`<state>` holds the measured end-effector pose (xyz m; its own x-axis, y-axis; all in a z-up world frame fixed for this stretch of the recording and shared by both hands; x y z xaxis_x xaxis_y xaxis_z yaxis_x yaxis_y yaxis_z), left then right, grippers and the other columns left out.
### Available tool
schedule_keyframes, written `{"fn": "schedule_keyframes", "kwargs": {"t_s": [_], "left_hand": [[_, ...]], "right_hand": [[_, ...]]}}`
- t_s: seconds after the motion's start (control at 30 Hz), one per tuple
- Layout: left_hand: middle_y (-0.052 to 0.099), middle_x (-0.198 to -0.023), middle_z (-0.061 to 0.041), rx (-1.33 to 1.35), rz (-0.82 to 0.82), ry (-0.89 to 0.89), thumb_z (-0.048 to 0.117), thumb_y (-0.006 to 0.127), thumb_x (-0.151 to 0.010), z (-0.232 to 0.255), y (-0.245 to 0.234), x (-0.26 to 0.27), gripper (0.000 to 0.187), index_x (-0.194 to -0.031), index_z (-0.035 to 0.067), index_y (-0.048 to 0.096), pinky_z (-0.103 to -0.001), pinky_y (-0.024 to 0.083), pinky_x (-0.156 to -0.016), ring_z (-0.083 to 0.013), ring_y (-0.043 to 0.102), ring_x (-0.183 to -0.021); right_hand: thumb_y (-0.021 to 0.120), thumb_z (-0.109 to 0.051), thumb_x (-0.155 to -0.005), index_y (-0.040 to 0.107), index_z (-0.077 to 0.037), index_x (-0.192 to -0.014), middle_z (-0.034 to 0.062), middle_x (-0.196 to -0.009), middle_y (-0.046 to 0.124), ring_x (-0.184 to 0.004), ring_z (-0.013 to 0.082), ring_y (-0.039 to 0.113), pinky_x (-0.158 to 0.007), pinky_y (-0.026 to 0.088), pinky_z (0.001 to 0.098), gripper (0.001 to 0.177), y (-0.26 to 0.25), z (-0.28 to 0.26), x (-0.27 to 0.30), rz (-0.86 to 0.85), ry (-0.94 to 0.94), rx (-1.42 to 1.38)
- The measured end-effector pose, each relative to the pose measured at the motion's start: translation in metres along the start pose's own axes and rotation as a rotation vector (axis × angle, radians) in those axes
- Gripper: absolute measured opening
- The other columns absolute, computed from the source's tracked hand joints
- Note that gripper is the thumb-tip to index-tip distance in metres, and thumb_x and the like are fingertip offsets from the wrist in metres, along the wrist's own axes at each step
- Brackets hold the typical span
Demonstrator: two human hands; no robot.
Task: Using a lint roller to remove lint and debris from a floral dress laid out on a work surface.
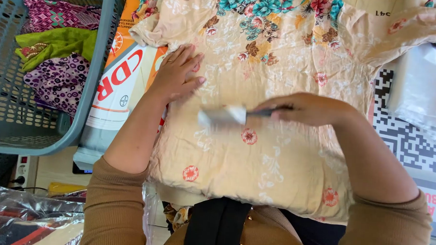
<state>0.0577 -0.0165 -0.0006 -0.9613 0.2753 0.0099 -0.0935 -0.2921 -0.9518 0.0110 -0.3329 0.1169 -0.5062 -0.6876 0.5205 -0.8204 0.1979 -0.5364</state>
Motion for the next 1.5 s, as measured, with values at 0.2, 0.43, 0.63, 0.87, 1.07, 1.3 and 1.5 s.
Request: {"fn": "schedule_keyframes", "kwargs": {"t_s": [0.2, 0.43, 0.63, 0.87, 1.07, 1.3, 1.5], "left_hand": [[0.025, -0.171, -0.01, 0.007, -0.043, -0.016, 0.063, 0.049, -0.1, 0.01, -0.012, 0.005, 0.071, -0.161, 0.028, 0.04, -0.051, 0.011, -0.127, -0.0312, 0.015, -0.159], [0.048, -0.151, -0.027, 0.021, 0.706, 0.399, 0.028, 0.081, -0.094, 0.055, -0.081, 0.033, 0.06, -0.145, 0.001, 0.065, -0.049, 0.043, -0.113, -0.0436, 0.053, -0.135], [0.05, -0.133, -0.034, 0.149, 1.175, 0.654, 0.018, 0.089, -0.087, 0.127, -0.144, 0.097, 0.067, -0.131, -0.02, 0.057, -0.06, 0.042, -0.109, -0.0548, 0.052, -0.122], [0.051, -0.133, -0.031, 0.166, 1.211, 0.67, 0.013, 0.087, -0.088, 0.162, -0.129, 0.127, 0.059, -0.13, -0.016, 0.057, -0.055, 0.046, -0.104, -0.0509, 0.055, -0.12], [0.052, -0.133, -0.028, 0.207, 1.234, 0.715, 0.009, 0.084, -0.09, 0.189, -0.107, 0.132, 0.053, -0.129, -0.012, 0.057, -0.051, 0.05, -0.101, -0.0476, 0.056, -0.118], [0.053, -0.133, -0.025, 0.163, 1.314, 0.771, 0.004, 0.081, -0.091, 0.187, -0.084, 0.12, 0.046, -0.128, -0.008, 0.056, -0.047, 0.054, -0.097, -0.0437, 0.059, -0.116], [0.054, -0.133, -0.022, 0.228, 1.218, 0.815, 0.0, 0.079, -0.093, 0.228, -0.092, 0.158, 0.042, -0.128, -0.005, 0.056, -0.043, 0.058, -0.093, -0.0404, 0.061, -0.114]], "right_hand": [[0.061, -0.041, -0.094, 0.068, -0.035, -0.136, 0.0205, -0.104, 0.081, -0.103, 0.0441, 0.074, -0.099, 0.055, 0.0518, 0.043, 0.021, 0.033, 0.026, 0.121, 0.129, 0.0], [0.064, -0.034, -0.093, 0.077, -0.026, -0.13, 0.0205, -0.099, 0.084, -0.084, 0.0353, 0.079, -0.082, 0.06, 0.0474, 0.039, 0.052, 0.043, 0.064, -0.076, -0.001, -0.088], [0.059, -0.036, -0.101, 0.061, -0.037, -0.145, 0.0139, -0.117, 0.076, -0.106, 0.0405, 0.071, -0.094, 0.052, 0.0481, 0.044, 0.027, 0.095, 0.079, 0.415, 0.229, -0.037], [0.063, -0.029, -0.095, 0.078, -0.027, -0.126, 0.0142, -0.081, 0.084, -0.06, 0.0272, 0.07, -0.068, 0.057, 0.0391, 0.034, 0.059, 0.05, 0.09, -0.106, -0.026, -0.056], [0.06, -0.028, -0.104, 0.061, -0.028, -0.145, 0.008, -0.083, 0.07, -0.07, 0.0221, 0.063, -0.067, 0.049, 0.0355, 0.042, 0.04, 0.111, 0.075, 0.448, 0.017, -0.015], [0.056, -0.032, -0.099, 0.066, -0.024, -0.132, 0.0179, -0.118, 0.079, -0.106, 0.0424, 0.075, -0.093, 0.056, 0.0519, 0.036, 0.067, 0.046, 0.077, -0.087, -0.033, -0.045], [0.058, -0.028, -0.098, 0.07, -0.015, -0.131, 0.0249, -0.102, 0.081, -0.085, 0.0477, 0.077, -0.083, 0.056, 0.0576, 0.038, 0.07, 0.047, 0.087, -0.098, -0.018, -0.061]]}}
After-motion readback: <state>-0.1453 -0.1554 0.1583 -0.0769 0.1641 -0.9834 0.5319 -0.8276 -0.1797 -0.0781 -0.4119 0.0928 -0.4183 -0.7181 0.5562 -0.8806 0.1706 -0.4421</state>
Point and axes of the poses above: each hand's wrist, its own x-axis away from the middle knuckle, its own y-axis out of the palm, z = x × y, the point moved 6 cm from there along -x, towards the middle knuckle
